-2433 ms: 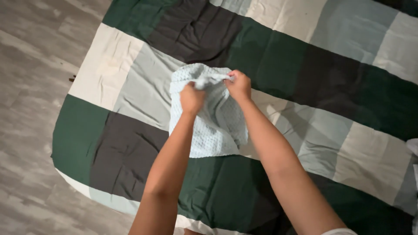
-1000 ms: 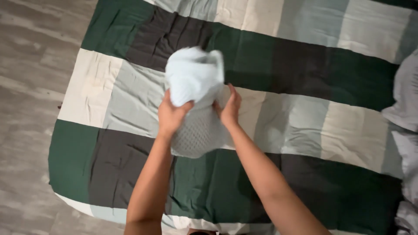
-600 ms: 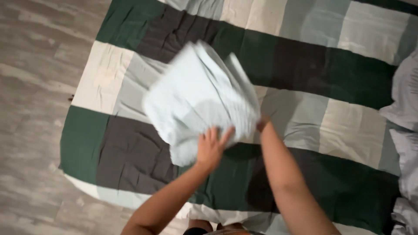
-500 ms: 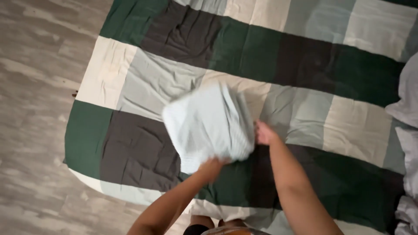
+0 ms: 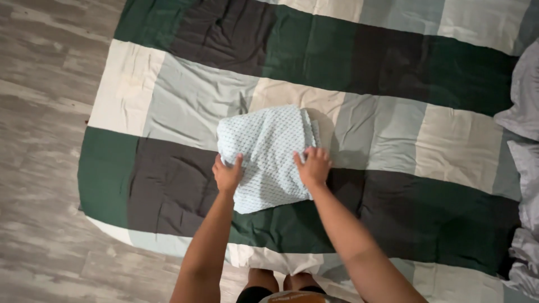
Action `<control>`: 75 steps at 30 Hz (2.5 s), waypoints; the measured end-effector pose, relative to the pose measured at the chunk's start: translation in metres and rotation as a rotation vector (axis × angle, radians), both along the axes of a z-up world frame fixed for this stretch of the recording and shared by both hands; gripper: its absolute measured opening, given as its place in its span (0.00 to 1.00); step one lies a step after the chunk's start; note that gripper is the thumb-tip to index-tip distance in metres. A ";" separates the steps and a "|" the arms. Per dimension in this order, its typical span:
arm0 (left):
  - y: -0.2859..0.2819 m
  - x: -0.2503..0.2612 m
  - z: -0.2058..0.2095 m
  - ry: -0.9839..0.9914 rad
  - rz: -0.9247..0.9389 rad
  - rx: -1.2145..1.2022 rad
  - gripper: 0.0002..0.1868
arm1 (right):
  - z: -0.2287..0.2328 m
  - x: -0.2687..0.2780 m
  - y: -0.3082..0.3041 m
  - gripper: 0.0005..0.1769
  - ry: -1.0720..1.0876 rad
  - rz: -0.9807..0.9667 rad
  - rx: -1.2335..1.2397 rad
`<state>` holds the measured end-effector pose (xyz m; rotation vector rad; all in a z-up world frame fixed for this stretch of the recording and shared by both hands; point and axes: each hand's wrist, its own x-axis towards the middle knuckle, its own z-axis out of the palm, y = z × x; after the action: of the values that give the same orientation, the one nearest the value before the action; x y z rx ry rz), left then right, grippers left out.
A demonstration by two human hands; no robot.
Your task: Fold a textured light blue blanket and tuck the checkered bedsheet into the metal bed frame.
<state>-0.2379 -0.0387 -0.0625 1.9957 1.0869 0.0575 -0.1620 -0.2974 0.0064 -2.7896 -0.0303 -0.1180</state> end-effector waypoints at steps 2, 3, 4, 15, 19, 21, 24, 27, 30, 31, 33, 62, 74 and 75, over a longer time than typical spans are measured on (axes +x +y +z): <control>0.007 0.023 -0.002 0.035 -0.015 -0.066 0.50 | -0.008 -0.006 0.003 0.23 0.015 0.021 -0.074; 0.008 0.032 -0.003 0.073 -0.022 -0.133 0.50 | -0.011 -0.010 0.003 0.21 0.035 0.051 -0.148; 0.010 0.036 -0.022 0.074 -0.031 -0.136 0.50 | -0.039 -0.013 -0.008 0.21 0.036 0.042 -0.151; 0.007 0.027 -0.006 0.019 0.172 -0.227 0.44 | -0.053 0.000 -0.073 0.24 0.442 -0.280 0.090; 0.003 -0.016 -0.033 -0.044 0.103 -0.211 0.52 | -0.106 -0.007 -0.092 0.35 0.364 -0.226 0.296; -0.003 -0.041 -0.032 -0.276 0.004 -0.511 0.68 | -0.111 -0.009 -0.091 0.54 0.471 -0.187 0.624; -0.018 -0.068 -0.053 -0.311 0.035 -0.762 0.66 | -0.065 -0.008 -0.069 0.72 0.768 -0.291 0.748; -0.030 -0.077 0.005 -0.150 -0.126 -0.936 0.50 | -0.053 -0.013 -0.065 0.69 0.998 -0.359 0.720; -0.027 -0.078 0.019 -0.162 0.009 -1.102 0.44 | -0.034 -0.020 -0.071 0.58 1.207 -0.419 0.920; -0.018 -0.077 0.022 -0.161 -0.001 -1.101 0.44 | -0.040 -0.026 -0.078 0.58 1.201 -0.422 0.928; -0.004 -0.073 0.029 0.019 0.020 -1.334 0.37 | -0.050 -0.036 -0.095 0.49 1.280 -0.564 1.192; -0.446 0.041 0.183 -0.110 -0.589 -1.748 0.37 | 0.097 -0.124 -0.541 0.29 0.056 -0.350 2.074; -0.780 0.224 0.266 -0.213 -0.800 -1.644 0.22 | 0.309 0.010 -0.836 0.30 -0.243 -0.374 1.934; -0.814 0.255 0.263 -0.379 -0.908 -1.679 0.22 | 0.348 0.028 -0.853 0.31 -0.297 -0.390 1.935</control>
<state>0.0171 -0.8526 0.2000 0.6492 -0.2382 -0.6883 -0.1337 -1.1507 0.3546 -0.8065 0.3488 -0.3801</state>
